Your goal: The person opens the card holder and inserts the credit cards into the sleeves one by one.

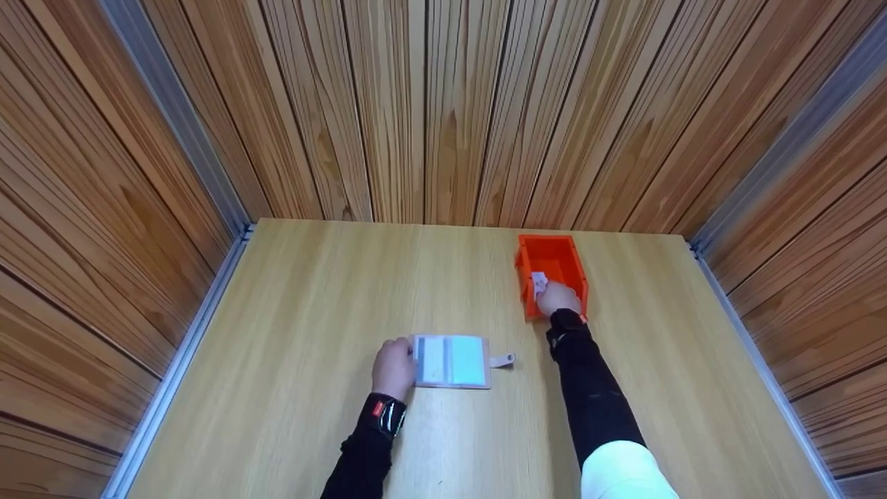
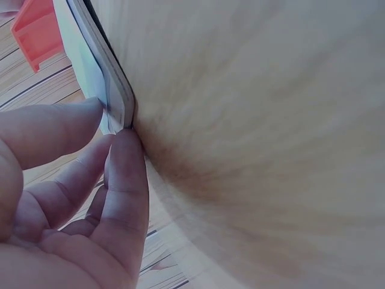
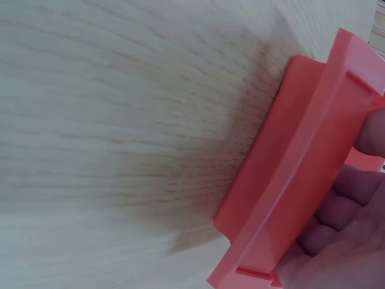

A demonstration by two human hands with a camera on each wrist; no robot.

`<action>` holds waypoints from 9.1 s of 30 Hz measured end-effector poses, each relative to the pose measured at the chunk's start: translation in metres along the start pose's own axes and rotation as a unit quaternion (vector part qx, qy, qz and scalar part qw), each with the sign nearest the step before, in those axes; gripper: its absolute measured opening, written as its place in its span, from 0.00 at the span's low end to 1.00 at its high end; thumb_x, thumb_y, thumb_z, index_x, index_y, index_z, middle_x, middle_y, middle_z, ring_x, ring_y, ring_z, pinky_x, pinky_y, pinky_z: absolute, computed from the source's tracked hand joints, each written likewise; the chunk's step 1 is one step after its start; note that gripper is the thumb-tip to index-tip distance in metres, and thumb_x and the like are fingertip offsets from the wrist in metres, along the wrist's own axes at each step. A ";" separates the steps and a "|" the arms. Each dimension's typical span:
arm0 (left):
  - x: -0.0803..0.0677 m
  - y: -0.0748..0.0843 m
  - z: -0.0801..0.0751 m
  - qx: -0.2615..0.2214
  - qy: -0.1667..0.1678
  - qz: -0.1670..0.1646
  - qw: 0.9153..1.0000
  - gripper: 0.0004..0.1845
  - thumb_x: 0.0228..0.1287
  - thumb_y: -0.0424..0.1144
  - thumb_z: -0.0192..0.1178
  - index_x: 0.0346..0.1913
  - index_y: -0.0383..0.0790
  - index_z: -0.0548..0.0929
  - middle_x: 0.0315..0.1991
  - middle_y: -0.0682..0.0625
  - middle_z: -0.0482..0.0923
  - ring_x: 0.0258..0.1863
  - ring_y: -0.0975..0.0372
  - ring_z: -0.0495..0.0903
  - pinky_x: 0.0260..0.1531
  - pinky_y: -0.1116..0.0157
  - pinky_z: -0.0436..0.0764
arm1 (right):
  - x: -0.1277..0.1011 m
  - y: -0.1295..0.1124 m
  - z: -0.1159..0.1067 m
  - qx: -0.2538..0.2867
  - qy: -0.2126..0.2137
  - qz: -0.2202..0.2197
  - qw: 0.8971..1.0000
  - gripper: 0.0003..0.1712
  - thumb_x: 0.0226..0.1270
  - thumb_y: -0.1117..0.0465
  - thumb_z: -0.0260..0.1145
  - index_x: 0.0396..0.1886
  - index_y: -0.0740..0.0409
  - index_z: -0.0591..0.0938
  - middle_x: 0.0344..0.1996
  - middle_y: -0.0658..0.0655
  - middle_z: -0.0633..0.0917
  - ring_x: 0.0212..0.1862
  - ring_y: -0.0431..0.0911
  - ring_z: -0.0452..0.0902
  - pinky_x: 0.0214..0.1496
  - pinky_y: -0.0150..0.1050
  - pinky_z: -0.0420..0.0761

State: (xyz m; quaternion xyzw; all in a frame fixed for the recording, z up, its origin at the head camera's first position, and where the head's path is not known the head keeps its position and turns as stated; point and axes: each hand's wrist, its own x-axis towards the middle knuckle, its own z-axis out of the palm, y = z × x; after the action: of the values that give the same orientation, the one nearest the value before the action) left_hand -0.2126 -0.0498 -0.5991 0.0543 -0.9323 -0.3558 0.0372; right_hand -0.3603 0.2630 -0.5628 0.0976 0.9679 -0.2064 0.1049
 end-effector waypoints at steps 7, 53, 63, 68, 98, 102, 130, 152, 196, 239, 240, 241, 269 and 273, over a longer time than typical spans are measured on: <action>0.000 -0.001 0.000 0.002 0.013 0.016 1.000 0.05 0.55 0.22 0.62 0.34 0.31 0.83 0.28 0.45 0.75 0.30 0.55 0.75 0.32 0.56 0.76 | -0.001 -0.001 -0.004 0.018 -0.012 -0.007 1.000 0.18 0.73 0.61 0.54 0.55 0.69 0.75 0.46 0.67 0.81 0.44 0.58 0.75 0.46 0.50 0.75; -0.001 -0.001 0.000 0.011 0.026 0.034 0.999 0.05 0.52 0.23 0.63 0.32 0.32 0.82 0.28 0.43 0.76 0.31 0.50 0.77 0.32 0.52 0.76 | -0.002 -0.004 -0.004 0.038 -0.019 0.017 0.999 0.24 0.74 0.60 0.55 0.65 0.66 0.70 0.56 0.68 0.77 0.51 0.61 0.71 0.58 0.57 0.69; 0.000 -0.002 0.001 0.009 0.015 0.020 1.000 0.05 0.53 0.23 0.64 0.33 0.32 0.83 0.28 0.45 0.76 0.31 0.53 0.76 0.33 0.54 0.76 | -0.001 -0.002 0.000 0.014 0.010 0.003 1.000 0.20 0.72 0.54 0.57 0.51 0.66 0.77 0.43 0.67 0.81 0.46 0.62 0.75 0.53 0.58 0.71; 0.000 -0.001 0.000 0.014 0.020 0.026 0.999 0.05 0.52 0.24 0.67 0.31 0.33 0.82 0.27 0.45 0.75 0.30 0.53 0.76 0.32 0.54 0.76 | -0.001 -0.002 0.000 0.012 0.010 0.004 1.000 0.21 0.71 0.53 0.57 0.51 0.67 0.77 0.43 0.68 0.81 0.46 0.63 0.75 0.52 0.59 0.72; 0.000 0.000 -0.001 0.004 0.011 0.019 1.000 0.05 0.53 0.23 0.64 0.32 0.33 0.83 0.28 0.47 0.75 0.30 0.55 0.75 0.32 0.56 0.75 | -0.001 -0.005 -0.002 0.083 0.092 -0.030 0.992 0.16 0.65 0.66 0.58 0.48 0.72 0.79 0.41 0.71 0.83 0.46 0.63 0.79 0.50 0.54 0.76; 0.000 0.001 -0.002 -0.001 -0.014 -0.007 1.000 0.05 0.57 0.24 0.63 0.36 0.33 0.84 0.30 0.47 0.75 0.32 0.56 0.74 0.34 0.57 0.75 | 0.000 -0.006 -0.001 0.102 0.093 -0.036 0.990 0.18 0.63 0.68 0.57 0.52 0.72 0.78 0.43 0.71 0.83 0.48 0.63 0.79 0.53 0.52 0.75; -0.001 -0.003 0.000 0.010 0.012 0.030 0.999 0.04 0.55 0.24 0.64 0.33 0.31 0.83 0.28 0.45 0.76 0.31 0.54 0.77 0.33 0.55 0.76 | -0.002 -0.002 -0.014 0.133 0.154 -0.057 0.977 0.22 0.64 0.70 0.55 0.57 0.75 0.74 0.49 0.74 0.80 0.52 0.66 0.76 0.57 0.55 0.72; -0.001 -0.002 0.000 0.013 0.012 0.026 1.000 0.04 0.55 0.24 0.64 0.34 0.31 0.83 0.29 0.44 0.76 0.31 0.53 0.77 0.33 0.54 0.76 | -0.018 -0.015 -0.046 0.218 0.213 -0.080 0.949 0.21 0.63 0.71 0.59 0.55 0.75 0.72 0.33 0.62 0.73 0.40 0.57 0.70 0.45 0.47 0.69; -0.001 0.000 -0.002 0.016 0.005 0.028 0.999 0.05 0.54 0.25 0.65 0.36 0.31 0.83 0.30 0.43 0.77 0.33 0.51 0.78 0.35 0.53 0.77 | -0.098 -0.050 0.000 0.364 0.083 -0.136 0.918 0.16 0.58 0.74 0.64 0.45 0.68 0.71 0.34 0.60 0.75 0.35 0.49 0.72 0.33 0.30 0.75; -0.003 -0.004 0.000 0.012 0.023 0.057 0.998 0.05 0.52 0.24 0.66 0.31 0.32 0.81 0.27 0.45 0.75 0.30 0.52 0.76 0.32 0.54 0.76 | -0.124 -0.068 0.090 0.218 -0.037 -0.125 0.967 0.14 0.53 0.67 0.66 0.36 0.56 0.71 0.28 0.50 0.74 0.32 0.45 0.71 0.45 0.49 0.64; -0.003 -0.004 0.000 0.014 0.022 0.055 0.998 0.05 0.52 0.24 0.66 0.31 0.32 0.81 0.27 0.45 0.75 0.30 0.52 0.76 0.32 0.54 0.76 | -0.124 -0.068 0.091 0.225 -0.036 -0.130 0.965 0.14 0.52 0.67 0.65 0.36 0.57 0.71 0.28 0.50 0.73 0.32 0.45 0.70 0.43 0.46 0.65; -0.003 -0.003 0.000 0.015 0.021 0.052 0.998 0.05 0.52 0.24 0.65 0.31 0.32 0.81 0.27 0.45 0.75 0.30 0.52 0.76 0.32 0.54 0.76 | -0.124 -0.068 0.092 0.233 -0.035 -0.135 0.962 0.14 0.52 0.68 0.65 0.36 0.58 0.70 0.28 0.50 0.73 0.31 0.45 0.70 0.41 0.43 0.66; -0.001 -0.001 -0.003 0.011 0.004 0.018 1.000 0.05 0.55 0.25 0.65 0.34 0.31 0.82 0.30 0.44 0.76 0.32 0.52 0.77 0.35 0.54 0.77 | -0.127 -0.075 0.098 0.232 -0.063 -0.112 0.964 0.15 0.52 0.69 0.66 0.34 0.58 0.68 0.27 0.53 0.72 0.30 0.45 0.70 0.29 0.35 0.69; -0.002 -0.002 -0.001 0.018 0.016 0.038 0.999 0.04 0.53 0.24 0.65 0.32 0.31 0.81 0.28 0.43 0.76 0.31 0.50 0.78 0.34 0.53 0.76 | -0.127 -0.074 0.099 0.225 -0.057 -0.118 0.965 0.15 0.50 0.69 0.66 0.34 0.59 0.69 0.25 0.52 0.74 0.27 0.44 0.74 0.28 0.35 0.72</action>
State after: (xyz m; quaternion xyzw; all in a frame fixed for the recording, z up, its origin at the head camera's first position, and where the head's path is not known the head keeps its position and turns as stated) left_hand -0.2105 -0.0522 -0.5995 0.0248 -0.9393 -0.3360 0.0650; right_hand -0.2397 0.1366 -0.5923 -0.0084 0.8935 -0.4352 0.1104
